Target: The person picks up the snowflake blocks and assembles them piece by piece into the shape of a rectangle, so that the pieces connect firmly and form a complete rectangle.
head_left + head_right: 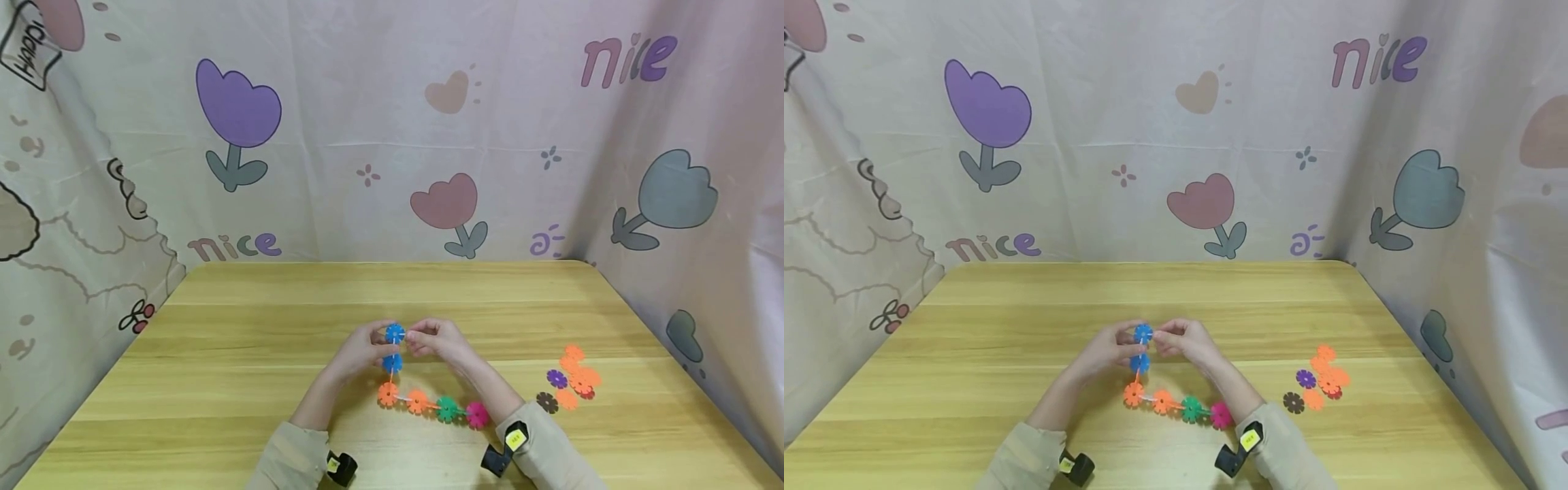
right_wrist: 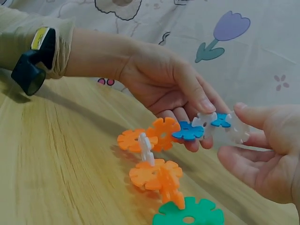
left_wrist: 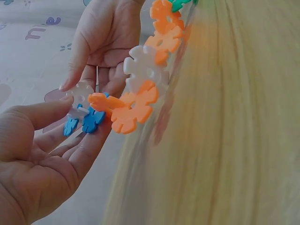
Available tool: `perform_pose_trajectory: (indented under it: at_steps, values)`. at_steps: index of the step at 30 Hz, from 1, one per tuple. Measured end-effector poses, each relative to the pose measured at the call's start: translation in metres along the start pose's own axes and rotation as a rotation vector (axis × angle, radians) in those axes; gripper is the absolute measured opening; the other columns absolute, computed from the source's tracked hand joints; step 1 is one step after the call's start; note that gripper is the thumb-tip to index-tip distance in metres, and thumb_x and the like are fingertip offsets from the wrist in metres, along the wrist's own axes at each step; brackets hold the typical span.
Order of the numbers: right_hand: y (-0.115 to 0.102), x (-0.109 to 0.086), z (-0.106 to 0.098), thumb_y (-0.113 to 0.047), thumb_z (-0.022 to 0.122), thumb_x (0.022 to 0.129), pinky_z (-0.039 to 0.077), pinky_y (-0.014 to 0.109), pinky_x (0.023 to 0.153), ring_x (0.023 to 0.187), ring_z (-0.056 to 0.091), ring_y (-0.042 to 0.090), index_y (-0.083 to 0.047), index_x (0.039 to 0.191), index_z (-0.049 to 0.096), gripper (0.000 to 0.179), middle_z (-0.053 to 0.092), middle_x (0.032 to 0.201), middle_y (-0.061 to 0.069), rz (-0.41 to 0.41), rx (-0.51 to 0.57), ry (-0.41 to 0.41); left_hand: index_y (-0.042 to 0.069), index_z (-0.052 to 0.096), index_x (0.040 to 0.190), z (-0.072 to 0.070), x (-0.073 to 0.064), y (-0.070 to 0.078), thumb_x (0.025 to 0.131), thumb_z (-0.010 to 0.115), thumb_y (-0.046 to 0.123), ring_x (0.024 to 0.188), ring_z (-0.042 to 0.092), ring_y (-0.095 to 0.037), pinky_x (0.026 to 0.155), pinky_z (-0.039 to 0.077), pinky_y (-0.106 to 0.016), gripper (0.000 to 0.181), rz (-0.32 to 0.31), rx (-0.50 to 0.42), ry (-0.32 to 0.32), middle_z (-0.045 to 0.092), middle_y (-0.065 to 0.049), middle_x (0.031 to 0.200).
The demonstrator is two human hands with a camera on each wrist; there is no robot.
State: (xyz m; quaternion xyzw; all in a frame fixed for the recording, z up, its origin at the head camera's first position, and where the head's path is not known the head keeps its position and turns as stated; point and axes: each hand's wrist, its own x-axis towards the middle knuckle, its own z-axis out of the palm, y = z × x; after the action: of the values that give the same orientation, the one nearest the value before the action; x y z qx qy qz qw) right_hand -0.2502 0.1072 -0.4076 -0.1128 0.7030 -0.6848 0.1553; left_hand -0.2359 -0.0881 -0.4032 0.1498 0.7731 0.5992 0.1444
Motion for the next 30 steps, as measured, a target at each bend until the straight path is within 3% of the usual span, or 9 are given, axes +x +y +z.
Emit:
perform_pose_trajectory:
  at_steps: [6, 12, 17, 30]
  values:
    - [0.0009, -0.0003, -0.0037, -0.01, 0.061, 0.09, 0.053, 0.036, 0.076, 0.076, 0.061, 0.018, 0.016, 0.108, 0.055, 0.032, 0.059, 0.098, 0.029, -0.013, -0.044, 0.009, -0.002, 0.04, 0.135, 0.0, -0.0002, 0.0001, 0.09, 0.058, 0.006, 0.073, 0.061, -0.02, 0.068, 0.053, -0.037, 0.05, -0.003, -0.037, 0.023, 0.059, -0.016, 0.097]
    - [-0.0006, -0.0018, -0.0027, -0.01, 0.063, 0.089, 0.052, 0.036, 0.077, 0.076, 0.061, 0.016, 0.015, 0.106, 0.057, 0.031, 0.062, 0.089, 0.017, -0.014, -0.022, 0.008, -0.007, 0.037, 0.133, 0.0011, -0.0018, 0.0009, 0.092, 0.057, 0.009, 0.08, 0.062, -0.024, 0.069, 0.052, -0.038, 0.048, 0.035, -0.073, 0.003, 0.06, -0.021, 0.098]
    - [-0.0008, -0.0029, -0.0009, -0.012, 0.065, 0.087, 0.053, 0.032, 0.073, 0.074, 0.06, 0.015, 0.011, 0.101, 0.06, 0.028, 0.06, 0.082, 0.007, -0.017, -0.031, 0.017, -0.011, 0.041, 0.128, 0.0034, -0.0016, -0.0016, 0.094, 0.056, 0.017, 0.088, 0.063, -0.035, 0.066, 0.052, -0.034, 0.047, 0.067, -0.083, -0.018, 0.059, -0.026, 0.098]
    - [-0.0011, -0.007, -0.0038, -0.013, 0.065, 0.087, 0.053, 0.031, 0.071, 0.072, 0.058, 0.014, 0.009, 0.1, 0.06, 0.026, 0.059, 0.082, 0.01, -0.018, -0.05, 0.043, -0.011, 0.045, 0.125, 0.0046, -0.0004, -0.0045, 0.094, 0.057, 0.021, 0.088, 0.063, -0.037, 0.062, 0.053, -0.031, 0.046, 0.064, -0.095, -0.02, 0.058, -0.028, 0.1]
